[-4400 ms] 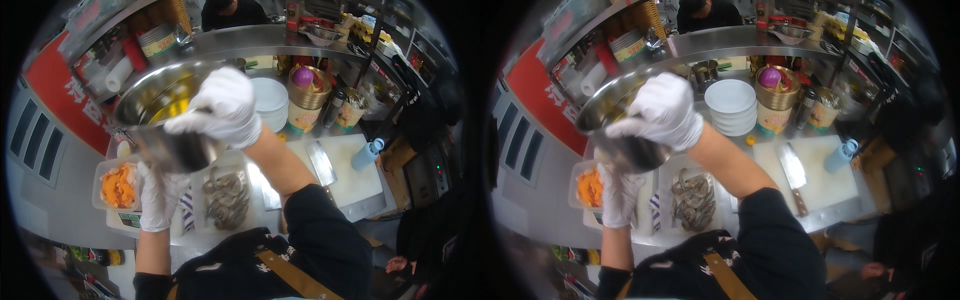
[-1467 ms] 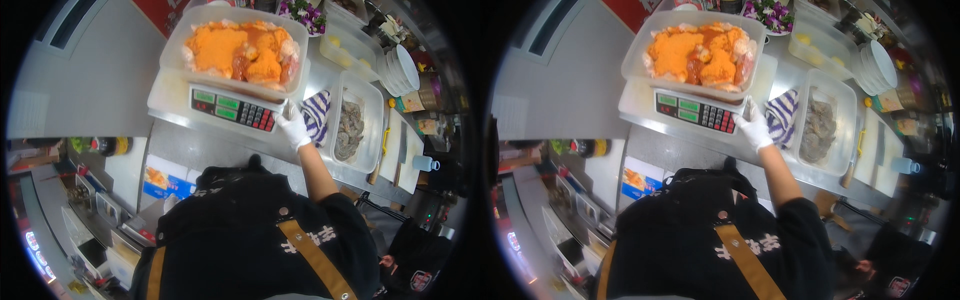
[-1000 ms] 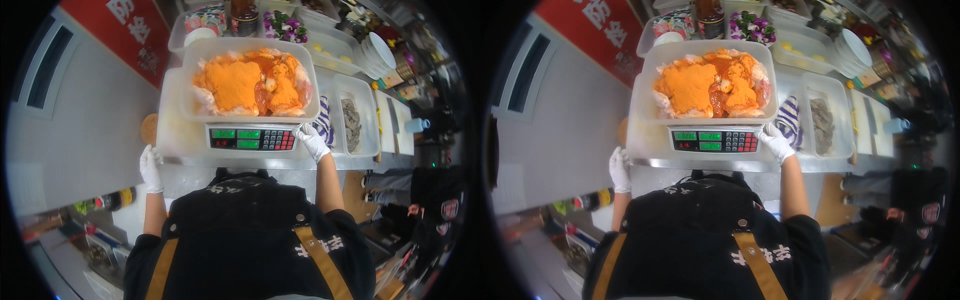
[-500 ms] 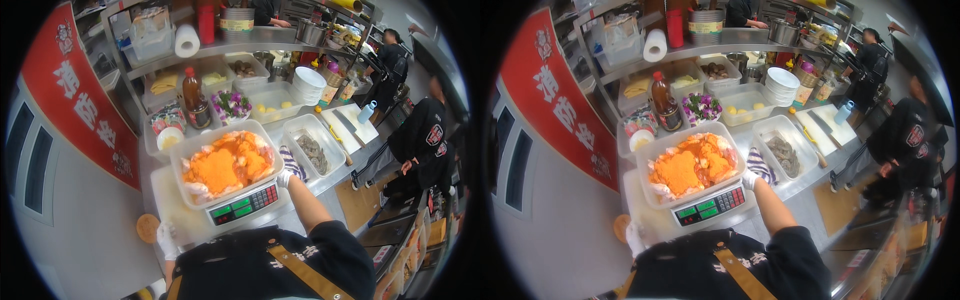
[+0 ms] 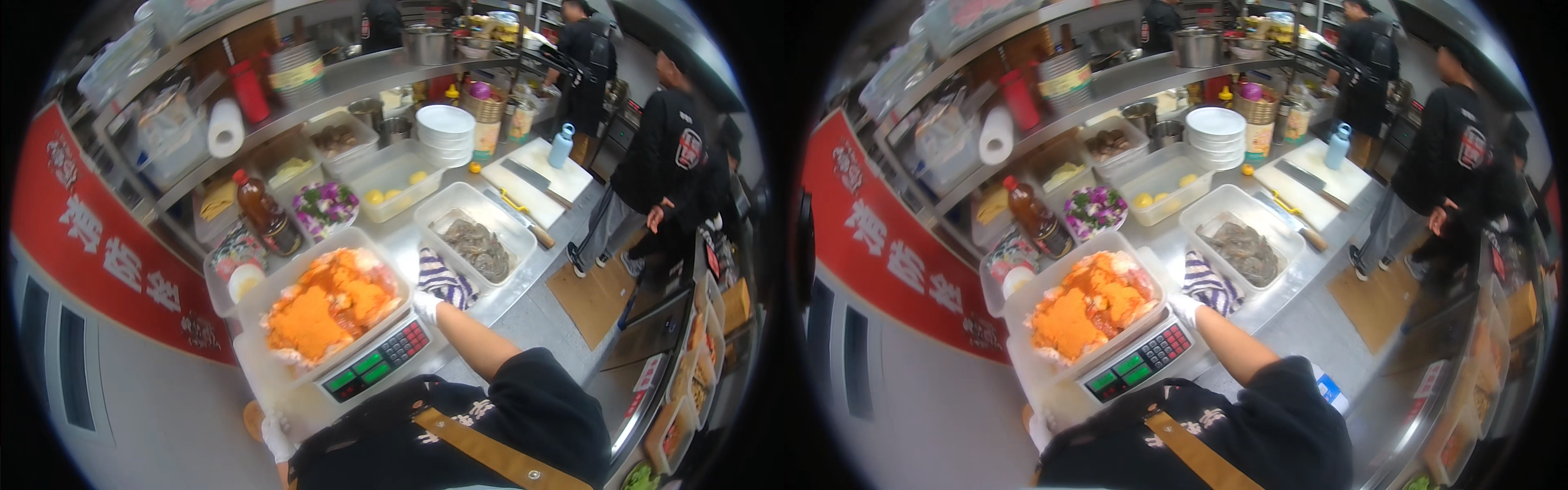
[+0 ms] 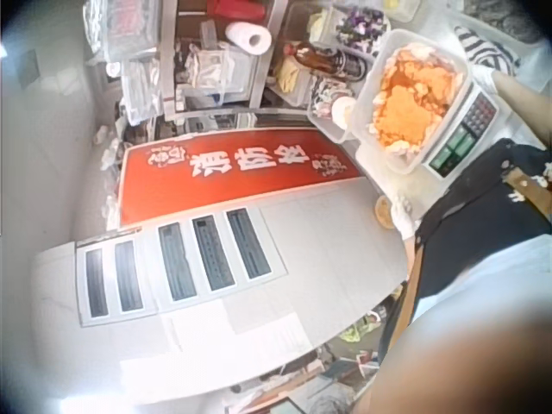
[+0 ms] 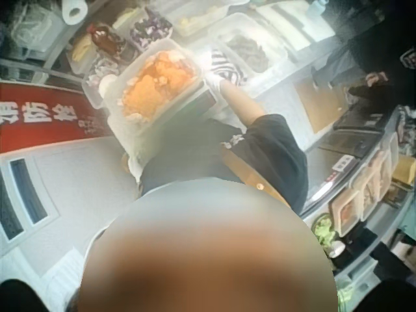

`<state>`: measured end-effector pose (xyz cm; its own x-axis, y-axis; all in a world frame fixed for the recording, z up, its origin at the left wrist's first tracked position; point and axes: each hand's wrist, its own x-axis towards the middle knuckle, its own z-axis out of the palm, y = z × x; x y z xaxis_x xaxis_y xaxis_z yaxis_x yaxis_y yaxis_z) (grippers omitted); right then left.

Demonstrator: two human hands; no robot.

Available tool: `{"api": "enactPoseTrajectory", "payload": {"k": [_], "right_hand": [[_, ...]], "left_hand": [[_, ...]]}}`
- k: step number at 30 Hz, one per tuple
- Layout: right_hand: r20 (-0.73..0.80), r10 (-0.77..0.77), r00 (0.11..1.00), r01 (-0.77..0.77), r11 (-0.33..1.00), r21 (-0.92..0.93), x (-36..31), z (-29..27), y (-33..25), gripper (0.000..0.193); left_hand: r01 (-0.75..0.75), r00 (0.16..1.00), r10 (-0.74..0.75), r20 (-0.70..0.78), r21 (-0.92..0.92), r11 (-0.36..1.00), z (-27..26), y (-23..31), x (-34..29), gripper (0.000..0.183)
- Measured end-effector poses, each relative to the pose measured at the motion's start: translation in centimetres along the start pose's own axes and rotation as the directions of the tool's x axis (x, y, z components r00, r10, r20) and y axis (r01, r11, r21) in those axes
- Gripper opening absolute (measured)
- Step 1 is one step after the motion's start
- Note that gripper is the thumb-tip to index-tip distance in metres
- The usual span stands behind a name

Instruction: The person handles a foil pouch, places it on a digital scale, and uses scissors to cut it open. They then pour a liquid from a metal container into a tray of orange food items and move the tray to a prep area. The person also wipes the counter with a cloth.

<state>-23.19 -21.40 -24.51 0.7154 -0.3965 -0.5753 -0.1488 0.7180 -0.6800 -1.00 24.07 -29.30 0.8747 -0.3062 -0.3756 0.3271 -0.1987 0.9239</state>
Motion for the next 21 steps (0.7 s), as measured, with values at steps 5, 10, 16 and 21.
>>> {"api": "enactPoseTrajectory", "payload": {"k": [5, 10, 16, 21], "right_hand": [[0.006, 0.008, 1.0, -0.008, 0.999, 0.045, -0.6, 0.0, 0.1, 0.032], [-0.003, 0.029, 1.0, -0.029, 0.997, 0.069, -1.4, 0.5, -0.4, 0.035], [0.058, -0.05, 0.997, 0.049, 0.999, 0.019, -3.0, 1.1, -1.2, 0.038], [-0.044, -0.127, 0.991, 0.109, 0.949, -0.294, -2.3, -0.4, -1.4, 0.03]], "left_hand": [[0.055, 0.982, 0.019, 0.187, -0.38, 0.924, 1.2, 4.3, -1.6, 0.032], [-0.071, 0.992, 0.096, 0.084, -0.26, 0.963, 2.7, 10.4, -2.8, 0.051], [-0.106, 0.968, 0.148, 0.205, -0.199, 0.974, 6.9, 16.9, -5.8, 0.062], [-0.063, 0.889, 0.169, 0.425, -0.253, 0.965, 10.4, 21.0, -6.8, 0.073]]}}
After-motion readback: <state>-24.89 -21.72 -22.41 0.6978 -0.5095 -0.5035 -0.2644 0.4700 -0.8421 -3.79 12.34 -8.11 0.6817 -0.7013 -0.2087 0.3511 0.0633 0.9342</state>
